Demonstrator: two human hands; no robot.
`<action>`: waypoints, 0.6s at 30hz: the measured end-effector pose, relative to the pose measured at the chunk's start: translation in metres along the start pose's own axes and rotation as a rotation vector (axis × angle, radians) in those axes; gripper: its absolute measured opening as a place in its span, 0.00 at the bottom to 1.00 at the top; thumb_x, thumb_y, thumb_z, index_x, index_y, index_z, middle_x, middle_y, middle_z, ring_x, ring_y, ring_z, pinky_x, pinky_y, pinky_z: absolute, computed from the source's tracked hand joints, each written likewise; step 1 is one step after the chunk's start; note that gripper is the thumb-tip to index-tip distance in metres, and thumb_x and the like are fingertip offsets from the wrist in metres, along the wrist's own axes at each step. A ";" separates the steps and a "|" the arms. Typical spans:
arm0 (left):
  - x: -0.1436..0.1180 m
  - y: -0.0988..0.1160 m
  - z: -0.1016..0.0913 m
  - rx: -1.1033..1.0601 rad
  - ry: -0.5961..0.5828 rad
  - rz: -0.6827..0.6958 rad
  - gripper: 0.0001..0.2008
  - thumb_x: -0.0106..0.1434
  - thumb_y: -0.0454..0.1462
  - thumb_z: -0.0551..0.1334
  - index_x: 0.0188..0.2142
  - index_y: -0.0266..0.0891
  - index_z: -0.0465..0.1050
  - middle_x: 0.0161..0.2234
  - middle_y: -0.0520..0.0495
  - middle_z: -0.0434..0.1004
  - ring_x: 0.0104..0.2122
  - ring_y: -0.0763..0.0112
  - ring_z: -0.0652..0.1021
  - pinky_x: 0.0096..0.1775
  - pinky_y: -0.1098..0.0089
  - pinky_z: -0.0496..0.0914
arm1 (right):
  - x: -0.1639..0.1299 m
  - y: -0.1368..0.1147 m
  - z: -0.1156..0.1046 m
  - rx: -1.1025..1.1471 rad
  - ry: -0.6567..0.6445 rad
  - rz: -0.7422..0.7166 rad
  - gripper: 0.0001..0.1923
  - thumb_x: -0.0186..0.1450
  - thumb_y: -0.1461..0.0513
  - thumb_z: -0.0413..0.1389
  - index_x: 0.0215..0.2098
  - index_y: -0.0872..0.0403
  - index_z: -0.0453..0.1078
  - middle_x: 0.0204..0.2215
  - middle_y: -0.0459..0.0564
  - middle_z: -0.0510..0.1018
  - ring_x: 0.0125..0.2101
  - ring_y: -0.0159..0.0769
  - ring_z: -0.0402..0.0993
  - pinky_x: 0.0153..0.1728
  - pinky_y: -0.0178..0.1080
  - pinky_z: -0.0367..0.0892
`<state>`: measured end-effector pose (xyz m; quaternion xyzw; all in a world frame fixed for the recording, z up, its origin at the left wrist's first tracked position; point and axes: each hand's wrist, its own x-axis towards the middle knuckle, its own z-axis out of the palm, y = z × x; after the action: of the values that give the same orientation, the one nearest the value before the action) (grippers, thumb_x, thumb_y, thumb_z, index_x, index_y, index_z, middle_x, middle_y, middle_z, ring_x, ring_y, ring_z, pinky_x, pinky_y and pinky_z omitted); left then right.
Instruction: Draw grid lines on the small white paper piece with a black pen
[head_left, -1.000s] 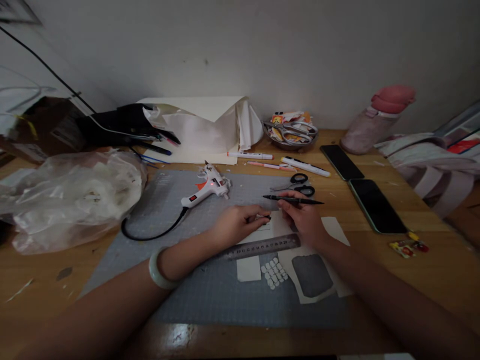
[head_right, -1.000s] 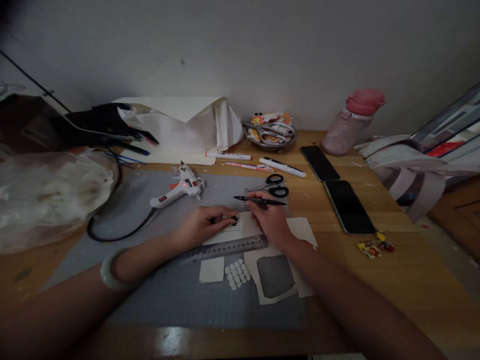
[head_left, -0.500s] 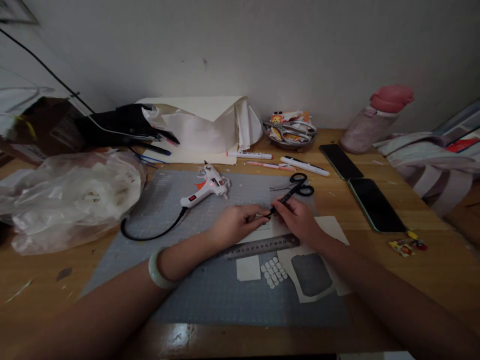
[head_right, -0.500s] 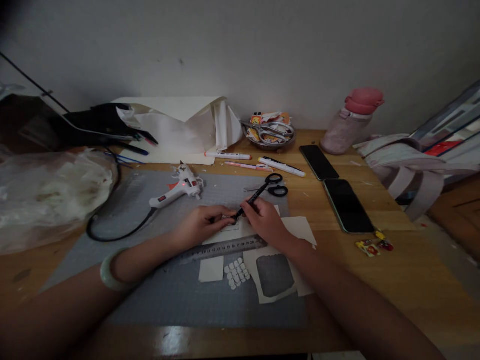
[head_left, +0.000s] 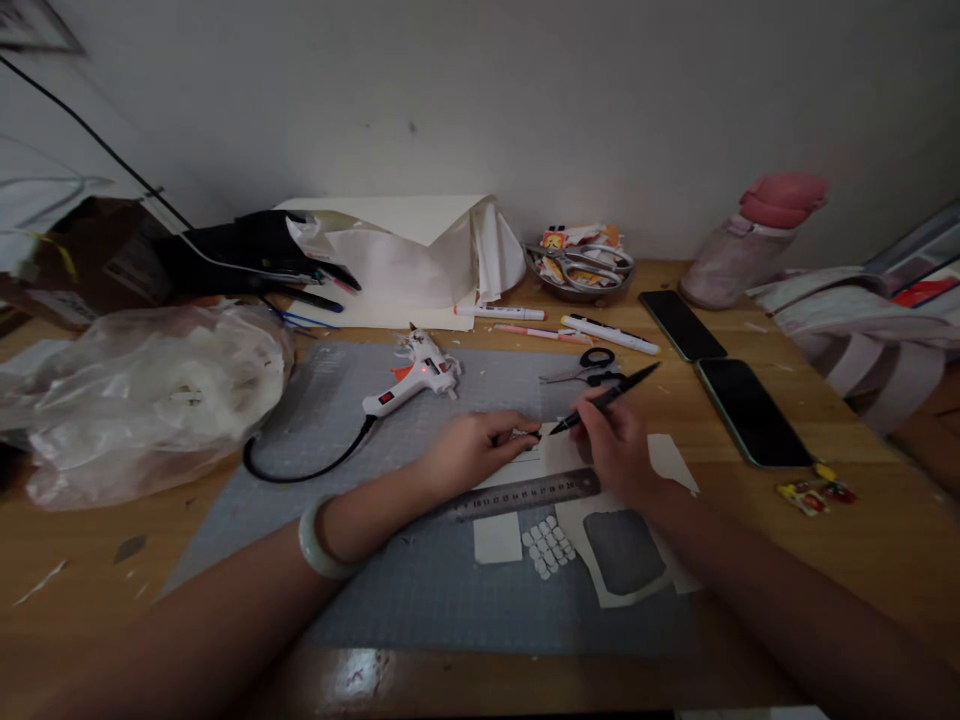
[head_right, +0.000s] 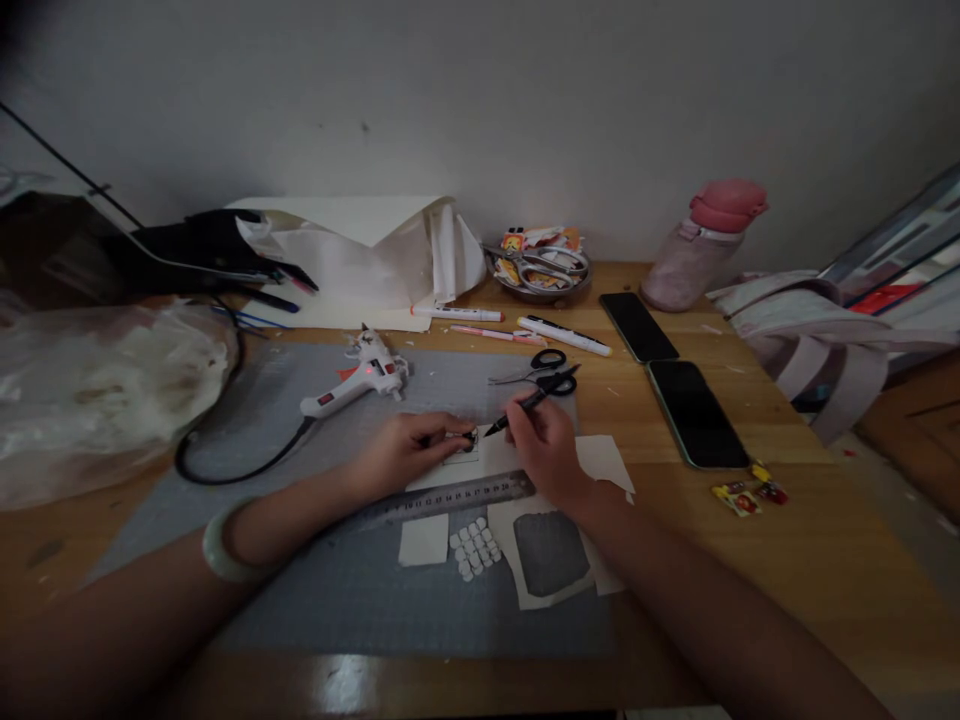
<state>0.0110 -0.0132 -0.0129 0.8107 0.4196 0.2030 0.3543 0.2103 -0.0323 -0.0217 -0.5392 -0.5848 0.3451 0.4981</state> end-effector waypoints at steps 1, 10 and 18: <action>0.000 0.000 0.000 -0.006 -0.001 0.000 0.13 0.66 0.41 0.59 0.46 0.44 0.78 0.31 0.52 0.82 0.26 0.74 0.74 0.30 0.75 0.66 | -0.003 -0.001 -0.002 -0.008 0.011 -0.074 0.11 0.62 0.55 0.51 0.26 0.51 0.66 0.19 0.44 0.70 0.20 0.33 0.68 0.24 0.35 0.64; 0.000 0.000 -0.001 -0.071 0.003 0.014 0.12 0.66 0.41 0.58 0.44 0.44 0.78 0.32 0.52 0.81 0.28 0.73 0.74 0.32 0.74 0.66 | -0.021 -0.010 0.001 -0.059 -0.162 -0.247 0.08 0.63 0.56 0.52 0.30 0.50 0.68 0.23 0.47 0.75 0.24 0.35 0.72 0.27 0.38 0.67; -0.001 0.004 -0.007 -0.197 0.224 -0.110 0.12 0.62 0.41 0.59 0.40 0.38 0.77 0.16 0.59 0.57 0.19 0.76 0.61 0.23 0.76 0.57 | 0.006 -0.003 0.012 0.178 0.002 0.247 0.21 0.57 0.43 0.56 0.31 0.51 0.62 0.15 0.39 0.67 0.15 0.29 0.65 0.17 0.32 0.61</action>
<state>0.0078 -0.0130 -0.0047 0.7201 0.4785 0.3125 0.3935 0.1986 -0.0259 -0.0205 -0.5612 -0.4807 0.4536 0.4983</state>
